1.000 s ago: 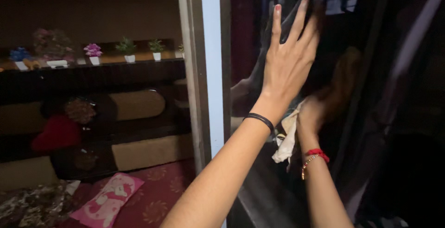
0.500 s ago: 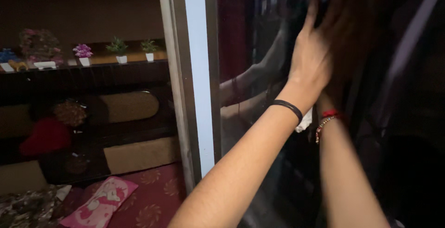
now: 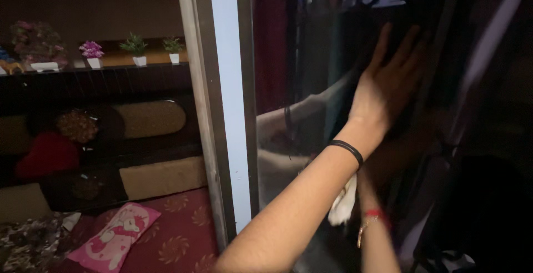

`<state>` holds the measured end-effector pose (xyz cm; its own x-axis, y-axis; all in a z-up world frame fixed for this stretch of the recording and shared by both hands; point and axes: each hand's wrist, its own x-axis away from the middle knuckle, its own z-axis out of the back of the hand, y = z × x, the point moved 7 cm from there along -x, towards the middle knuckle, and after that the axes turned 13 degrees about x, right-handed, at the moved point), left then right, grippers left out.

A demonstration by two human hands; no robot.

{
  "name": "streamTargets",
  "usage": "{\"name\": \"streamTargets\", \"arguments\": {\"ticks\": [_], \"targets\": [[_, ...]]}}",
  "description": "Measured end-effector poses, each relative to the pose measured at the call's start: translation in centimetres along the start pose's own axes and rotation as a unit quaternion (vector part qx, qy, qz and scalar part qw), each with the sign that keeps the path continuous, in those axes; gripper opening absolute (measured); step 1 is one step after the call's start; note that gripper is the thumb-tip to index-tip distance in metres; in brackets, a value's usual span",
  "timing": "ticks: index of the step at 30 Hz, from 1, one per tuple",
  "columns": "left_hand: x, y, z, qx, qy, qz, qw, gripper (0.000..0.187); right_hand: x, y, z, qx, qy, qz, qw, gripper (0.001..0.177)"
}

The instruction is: The person wipes a glass pane of a door using a cloth, moving the cloth across the surface in circular and vertical motions.

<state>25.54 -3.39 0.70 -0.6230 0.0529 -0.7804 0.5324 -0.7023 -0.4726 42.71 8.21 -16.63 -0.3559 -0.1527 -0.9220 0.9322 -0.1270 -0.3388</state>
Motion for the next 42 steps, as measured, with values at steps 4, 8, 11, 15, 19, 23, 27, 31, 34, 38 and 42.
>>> {"name": "streamTargets", "arguments": {"ticks": [4,8,11,15,19,23,27,31,34,38,42], "targets": [[0.4,0.2,-0.3,-0.006,0.002,0.002,1.000,0.063,2.9,0.3,0.1,-0.022,0.001,-0.028,0.999,0.052],[1.1,0.8,-0.9,-0.032,0.015,0.006,0.999,0.064,6.2,0.6,0.2,-0.041,-0.002,-0.058,0.997,0.052],[1.4,1.8,-2.0,0.006,0.014,-0.023,1.000,0.066,8.7,1.1,0.0,-0.053,-0.007,-0.081,0.995,0.051],[2.9,3.6,-3.5,0.002,-0.047,-0.072,0.996,0.067,12.0,2.8,0.2,-0.061,-0.016,-0.109,0.992,0.051],[4.4,4.5,-2.8,0.067,-0.053,-0.064,0.994,0.067,15.8,4.3,0.6,-0.066,-0.029,-0.138,0.988,0.051],[6.3,5.6,-3.9,0.054,-0.069,-0.060,0.994,0.072,18.7,5.7,1.2,-0.068,-0.035,-0.164,0.984,0.051],[8.7,6.7,-5.6,0.000,-0.100,-0.080,0.992,0.064,20.0,5.0,0.7,-0.081,-0.036,-0.179,0.980,0.050],[9.0,7.1,-6.8,0.046,-0.066,-0.053,0.995,0.065,20.4,4.3,0.2,-0.090,-0.040,-0.183,0.978,0.050],[7.7,6.8,-7.7,0.109,-0.019,-0.059,0.992,0.066,21.1,4.7,0.1,-0.092,-0.040,-0.190,0.977,0.050],[7.9,6.1,-6.3,0.330,0.083,-0.034,0.940,0.064,21.9,5.8,0.2,-0.086,-0.046,-0.197,0.976,0.049],[8.3,7.3,-6.2,0.204,0.007,-0.045,0.978,0.059,23.4,6.1,0.0,-0.090,-0.050,-0.208,0.973,0.049]]}}
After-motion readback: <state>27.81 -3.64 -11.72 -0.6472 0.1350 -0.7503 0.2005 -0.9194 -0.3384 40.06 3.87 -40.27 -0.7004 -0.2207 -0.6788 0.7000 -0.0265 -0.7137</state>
